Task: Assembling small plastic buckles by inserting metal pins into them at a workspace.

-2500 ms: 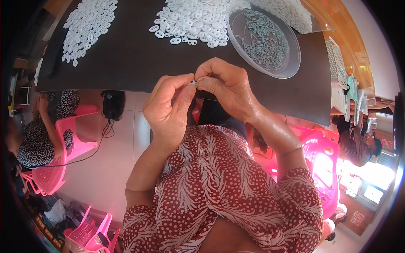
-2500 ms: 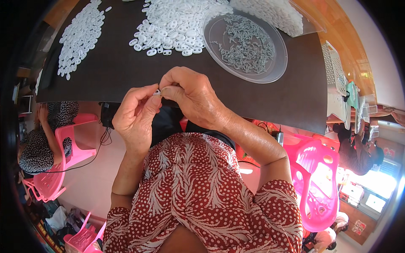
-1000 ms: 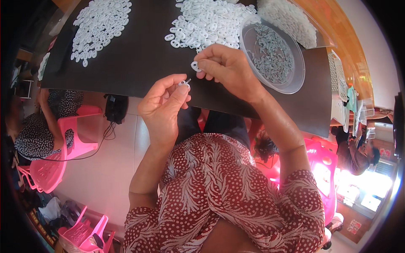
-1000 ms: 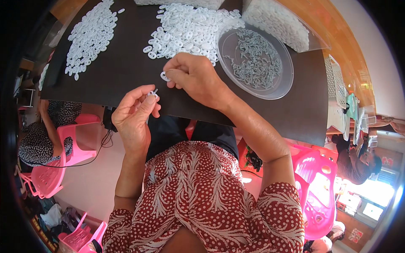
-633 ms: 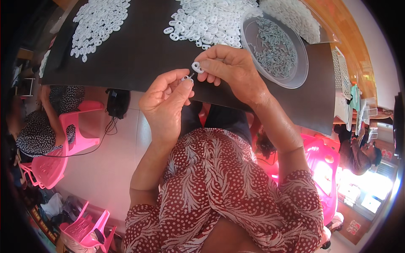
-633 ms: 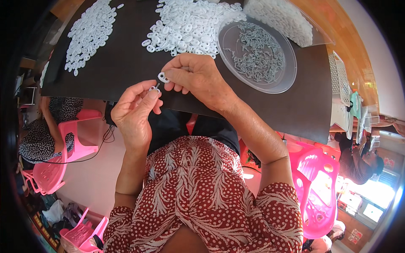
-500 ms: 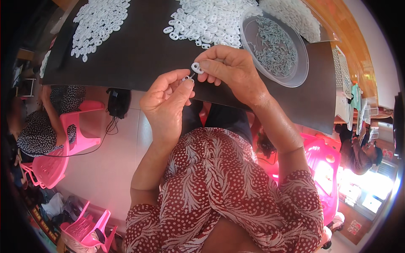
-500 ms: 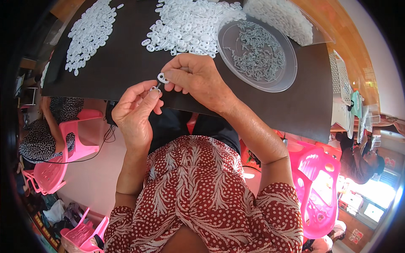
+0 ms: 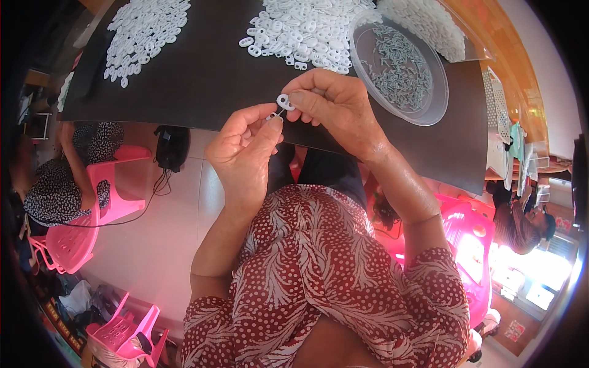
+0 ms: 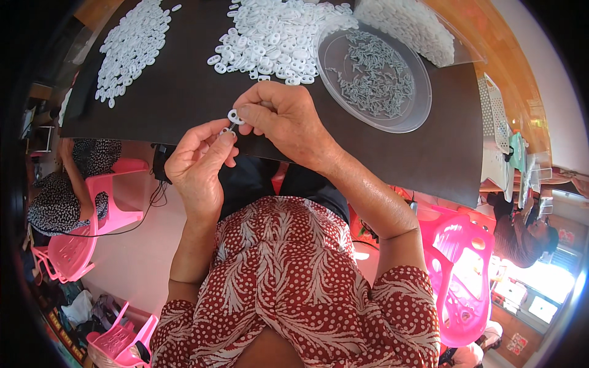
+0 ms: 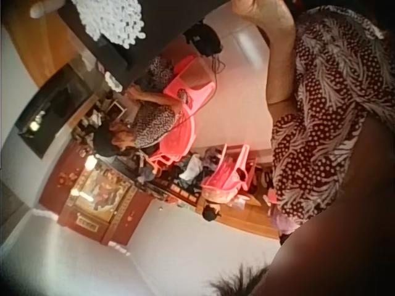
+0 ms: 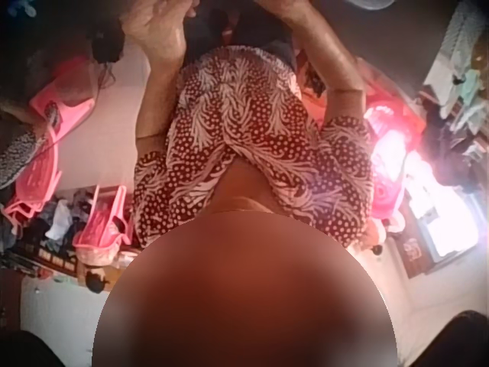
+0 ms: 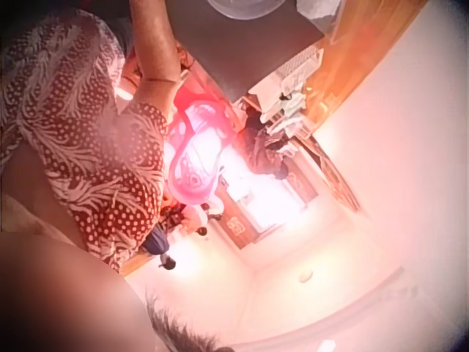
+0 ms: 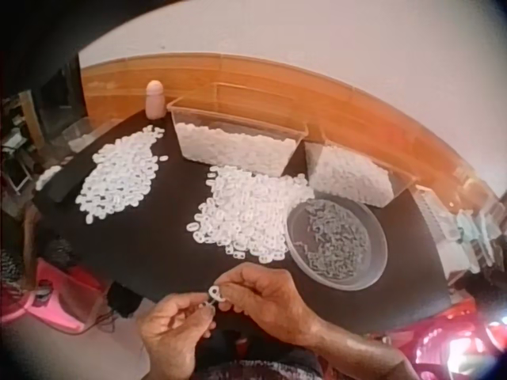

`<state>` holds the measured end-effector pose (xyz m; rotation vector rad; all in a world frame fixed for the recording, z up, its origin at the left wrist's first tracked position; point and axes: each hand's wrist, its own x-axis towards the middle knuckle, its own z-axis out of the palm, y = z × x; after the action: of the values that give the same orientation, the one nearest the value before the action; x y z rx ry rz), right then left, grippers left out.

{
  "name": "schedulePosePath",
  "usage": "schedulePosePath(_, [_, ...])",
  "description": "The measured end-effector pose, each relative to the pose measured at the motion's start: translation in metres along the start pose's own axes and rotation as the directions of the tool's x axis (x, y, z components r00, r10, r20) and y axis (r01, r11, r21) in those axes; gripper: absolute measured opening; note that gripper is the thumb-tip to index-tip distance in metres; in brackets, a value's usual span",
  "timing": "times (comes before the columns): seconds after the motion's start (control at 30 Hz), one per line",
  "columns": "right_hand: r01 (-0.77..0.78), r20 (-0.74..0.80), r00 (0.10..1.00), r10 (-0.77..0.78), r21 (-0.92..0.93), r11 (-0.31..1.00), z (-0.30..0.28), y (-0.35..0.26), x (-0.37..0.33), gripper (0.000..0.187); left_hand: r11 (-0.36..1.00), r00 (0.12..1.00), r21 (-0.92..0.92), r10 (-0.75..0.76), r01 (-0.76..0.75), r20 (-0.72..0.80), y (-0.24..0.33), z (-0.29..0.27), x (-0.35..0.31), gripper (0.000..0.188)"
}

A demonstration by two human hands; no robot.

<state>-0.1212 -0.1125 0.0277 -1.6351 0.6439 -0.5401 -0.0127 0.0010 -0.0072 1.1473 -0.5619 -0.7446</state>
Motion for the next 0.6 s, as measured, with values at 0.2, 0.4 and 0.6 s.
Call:
schedulePosePath(0.2, [0.019,-0.014,1.000,-0.019,0.003,1.000,0.0029,-0.0010,0.0001,0.014,1.000,1.000,-0.012,-0.007,0.007,-0.006,0.0002,-0.0008,-0.0002,0.016])
schedulePosePath(0.4, [0.001,-0.010,1.000,-0.001,0.000,1.000,0.0042,0.0000,-0.0002,0.014,1.000,1.000,-0.012,-0.008,0.008,-0.017,-0.0010,-0.0025,0.0000,0.016])
schedulePosePath(0.6, [-0.011,-0.004,1.000,0.011,0.002,1.000,0.0069,0.0001,-0.0016,0.012,0.999,1.000,-0.033,-0.006,0.006,-0.008,-0.0021,-0.0031,-0.0007,0.016])
